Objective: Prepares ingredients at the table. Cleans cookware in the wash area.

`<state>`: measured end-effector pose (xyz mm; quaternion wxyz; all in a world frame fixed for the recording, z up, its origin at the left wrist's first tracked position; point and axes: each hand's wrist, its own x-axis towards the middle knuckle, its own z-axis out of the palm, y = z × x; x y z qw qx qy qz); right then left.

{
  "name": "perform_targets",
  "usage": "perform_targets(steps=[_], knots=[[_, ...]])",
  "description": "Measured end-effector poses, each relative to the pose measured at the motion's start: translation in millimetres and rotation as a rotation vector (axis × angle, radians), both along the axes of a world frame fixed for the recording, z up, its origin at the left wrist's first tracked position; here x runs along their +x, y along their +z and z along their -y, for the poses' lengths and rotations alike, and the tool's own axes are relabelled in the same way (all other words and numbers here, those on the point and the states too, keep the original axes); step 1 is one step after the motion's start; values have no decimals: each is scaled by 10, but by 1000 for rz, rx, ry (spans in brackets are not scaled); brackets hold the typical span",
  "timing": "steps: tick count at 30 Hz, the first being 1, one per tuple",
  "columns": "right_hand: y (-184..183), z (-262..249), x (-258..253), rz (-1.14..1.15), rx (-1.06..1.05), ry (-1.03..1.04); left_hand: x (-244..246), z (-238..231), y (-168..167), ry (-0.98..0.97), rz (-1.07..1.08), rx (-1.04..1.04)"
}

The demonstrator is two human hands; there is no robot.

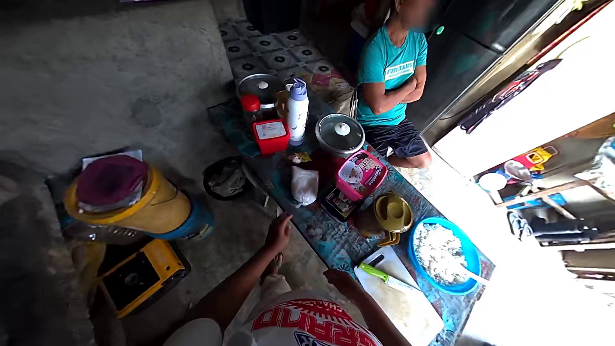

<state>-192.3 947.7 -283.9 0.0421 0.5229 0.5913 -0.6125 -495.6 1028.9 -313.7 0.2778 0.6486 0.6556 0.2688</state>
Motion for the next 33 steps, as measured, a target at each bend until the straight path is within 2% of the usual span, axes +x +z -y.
perform_targets(steps=[3, 6, 10, 13, 17, 20, 22, 25, 29, 31, 33], knots=[[41, -217, -333, 12, -6, -57, -356, -751, 199, 48, 0, -83], [158, -401, -628, -15, 1, -153, -502, -1538, 402, 82, 34, -161], [299, -508, -827, -15, 1, -309, -522, -2461, 318, 93, -2, -164], [348, -454, -872, -2, -25, -480, -444, -2916, 341, 73, -86, -221], [311, -311, -885, 1, -54, -706, -363, -3239, 289, -12, -251, -291], [305, -250, -896, 4, -46, -776, -388, -3293, 309, -57, -310, -335], [327, -237, -902, -4, -44, -800, -469, -3252, 357, -67, -269, -337], [322, -266, -927, -9, -2, -807, -631, -3041, 520, -77, -166, -210], [558, -518, -1053, -94, 100, -775, -599, -2386, 790, -252, 197, 43], [728, -684, -1140, -220, 169, -835, -412, -1959, 897, -406, 352, 25], [822, -831, -1202, -369, 268, -922, -186, -1580, 939, -546, 416, 18]])
